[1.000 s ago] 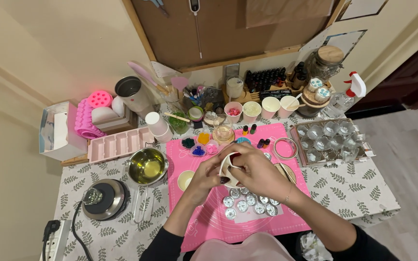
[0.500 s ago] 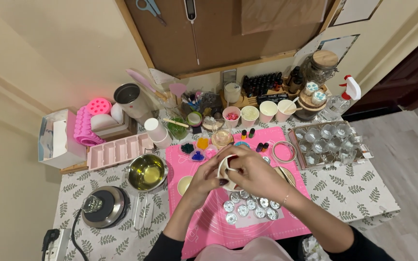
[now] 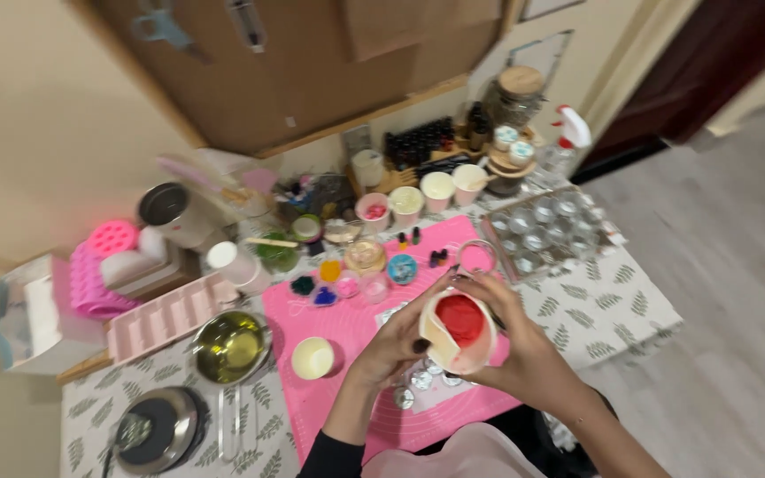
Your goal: The recorder is placing decorative wax pieces into tea light containers and cleaning the workspace.
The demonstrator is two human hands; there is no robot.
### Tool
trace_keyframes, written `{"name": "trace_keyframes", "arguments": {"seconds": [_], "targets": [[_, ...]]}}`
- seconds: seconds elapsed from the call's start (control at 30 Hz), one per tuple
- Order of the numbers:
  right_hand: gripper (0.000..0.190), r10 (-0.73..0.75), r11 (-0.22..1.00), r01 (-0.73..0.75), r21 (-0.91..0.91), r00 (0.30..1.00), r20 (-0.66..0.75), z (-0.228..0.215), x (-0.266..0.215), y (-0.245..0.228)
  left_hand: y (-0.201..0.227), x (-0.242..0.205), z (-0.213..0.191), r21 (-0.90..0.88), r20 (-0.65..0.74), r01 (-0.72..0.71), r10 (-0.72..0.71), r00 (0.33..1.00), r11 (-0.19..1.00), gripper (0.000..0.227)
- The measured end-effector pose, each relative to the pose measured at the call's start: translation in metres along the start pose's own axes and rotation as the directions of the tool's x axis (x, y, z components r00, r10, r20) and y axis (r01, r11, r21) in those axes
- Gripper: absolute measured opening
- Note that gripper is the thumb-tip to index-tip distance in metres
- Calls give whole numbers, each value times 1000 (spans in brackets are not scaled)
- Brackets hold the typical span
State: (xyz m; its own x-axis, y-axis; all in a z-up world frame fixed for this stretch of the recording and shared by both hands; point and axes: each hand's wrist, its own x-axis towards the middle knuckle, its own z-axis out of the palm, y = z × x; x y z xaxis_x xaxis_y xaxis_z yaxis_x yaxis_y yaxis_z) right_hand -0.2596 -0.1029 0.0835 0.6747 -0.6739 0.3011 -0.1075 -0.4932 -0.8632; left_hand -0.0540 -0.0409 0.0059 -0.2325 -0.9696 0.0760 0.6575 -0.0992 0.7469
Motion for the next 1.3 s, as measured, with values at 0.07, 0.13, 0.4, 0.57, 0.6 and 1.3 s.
{"name": "trace_keyframes", "arguments": {"seconds": [0.07,0.13,0.4,0.57,0.6,1.3], "targets": [[102,30,997,-32,-66,999,-32,-10,-4,0,6,16,19,22,43,65,-66,997,998,124],[95,56,990,-62,-128,997,-57,-19,-10,6,4,29,33,48,80,123,-126,989,991,125],[69,262,945,-290,-149,947,-185,-31,-40,37,5,45,87,568,-199,188,-88,976,801,71],[70,91,983,-122,-135,972,-215,-29,-52,64,14,45,104,584,-250,258,-132,959,770,65],[73,58,985,-92,-146,974,-220,-28,-54,68,19,45,107,616,-248,273,-146,958,739,65],[84,228,958,-198,208,965,-128,-14,-39,98,11,31,92,875,-96,69,31,995,480,115]]}}
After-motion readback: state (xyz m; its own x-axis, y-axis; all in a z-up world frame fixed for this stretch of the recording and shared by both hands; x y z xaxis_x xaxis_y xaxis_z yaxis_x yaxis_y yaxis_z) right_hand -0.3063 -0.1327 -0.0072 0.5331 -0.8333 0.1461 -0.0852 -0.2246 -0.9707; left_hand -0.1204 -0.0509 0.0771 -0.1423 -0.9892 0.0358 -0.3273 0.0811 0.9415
